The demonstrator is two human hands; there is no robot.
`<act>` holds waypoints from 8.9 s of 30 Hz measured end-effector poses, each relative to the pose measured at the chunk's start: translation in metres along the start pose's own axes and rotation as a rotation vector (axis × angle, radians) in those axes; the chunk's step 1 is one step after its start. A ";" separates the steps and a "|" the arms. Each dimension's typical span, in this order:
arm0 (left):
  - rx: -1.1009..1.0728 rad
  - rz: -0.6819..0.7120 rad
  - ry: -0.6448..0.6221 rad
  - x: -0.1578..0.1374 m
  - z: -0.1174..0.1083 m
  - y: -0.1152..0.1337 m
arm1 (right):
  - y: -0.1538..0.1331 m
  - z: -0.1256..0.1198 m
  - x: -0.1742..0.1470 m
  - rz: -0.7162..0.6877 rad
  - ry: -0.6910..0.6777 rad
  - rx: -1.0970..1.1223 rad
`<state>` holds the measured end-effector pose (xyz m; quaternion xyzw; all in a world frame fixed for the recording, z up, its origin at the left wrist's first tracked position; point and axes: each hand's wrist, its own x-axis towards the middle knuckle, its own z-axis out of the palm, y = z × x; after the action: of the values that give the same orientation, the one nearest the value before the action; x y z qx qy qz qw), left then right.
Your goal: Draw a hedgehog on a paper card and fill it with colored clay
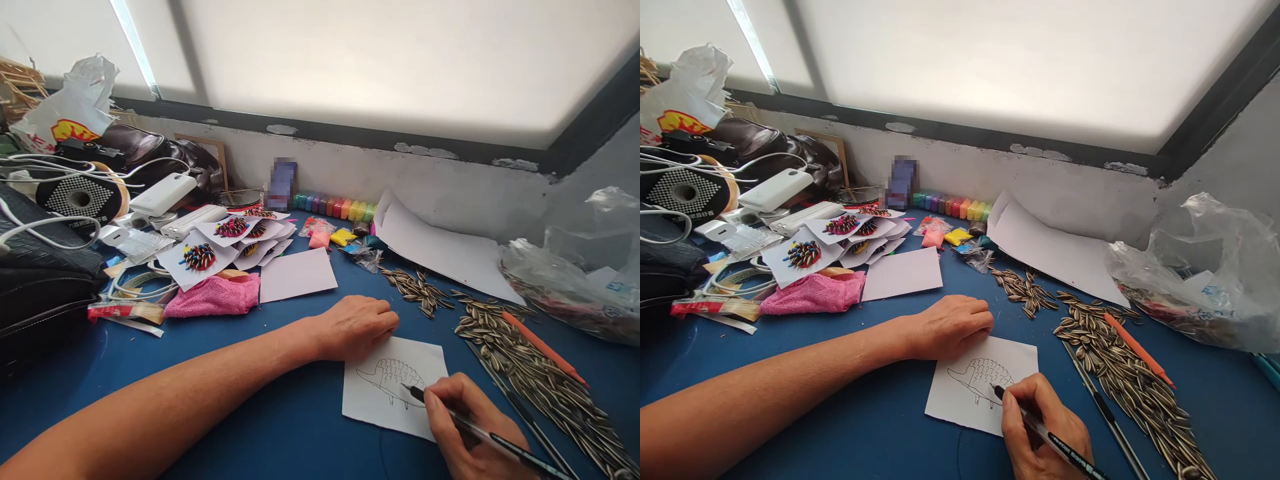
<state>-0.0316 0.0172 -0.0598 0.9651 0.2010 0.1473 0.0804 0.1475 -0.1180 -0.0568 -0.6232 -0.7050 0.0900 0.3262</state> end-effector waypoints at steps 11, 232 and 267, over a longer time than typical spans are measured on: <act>0.005 0.011 0.030 0.000 0.003 -0.002 | 0.000 0.000 0.000 0.039 0.056 -0.042; -0.528 -0.003 -0.231 0.002 -0.026 -0.017 | -0.016 0.019 0.013 -0.111 -0.086 0.111; -0.536 0.007 -0.216 0.002 -0.024 -0.018 | -0.021 0.018 0.009 0.046 0.016 0.127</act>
<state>-0.0437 0.0368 -0.0404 0.9201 0.1420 0.0921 0.3532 0.1196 -0.1086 -0.0561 -0.6180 -0.6808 0.1372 0.3686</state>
